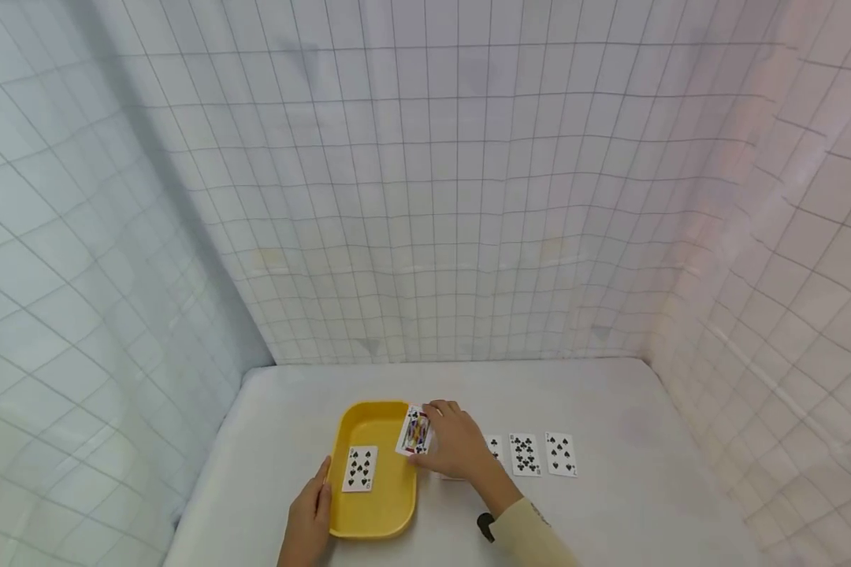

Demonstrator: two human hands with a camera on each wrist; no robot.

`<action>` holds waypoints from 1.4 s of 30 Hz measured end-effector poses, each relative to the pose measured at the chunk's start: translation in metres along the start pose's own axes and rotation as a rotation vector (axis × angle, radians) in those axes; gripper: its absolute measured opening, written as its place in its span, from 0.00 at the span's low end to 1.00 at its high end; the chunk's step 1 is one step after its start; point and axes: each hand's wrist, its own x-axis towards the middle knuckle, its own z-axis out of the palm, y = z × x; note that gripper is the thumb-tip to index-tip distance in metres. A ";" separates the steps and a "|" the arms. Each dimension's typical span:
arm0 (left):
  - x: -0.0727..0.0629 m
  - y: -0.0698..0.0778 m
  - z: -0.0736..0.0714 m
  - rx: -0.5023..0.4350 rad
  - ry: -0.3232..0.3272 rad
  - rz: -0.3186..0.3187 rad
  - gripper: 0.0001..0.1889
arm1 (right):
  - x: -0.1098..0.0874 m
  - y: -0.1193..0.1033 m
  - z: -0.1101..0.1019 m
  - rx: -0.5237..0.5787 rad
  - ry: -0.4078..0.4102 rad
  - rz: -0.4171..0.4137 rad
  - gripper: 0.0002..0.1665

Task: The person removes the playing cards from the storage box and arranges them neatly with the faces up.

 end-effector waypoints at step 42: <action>0.001 0.000 -0.003 -0.012 0.013 0.039 0.26 | -0.097 0.049 0.045 -0.137 -0.230 -0.057 0.56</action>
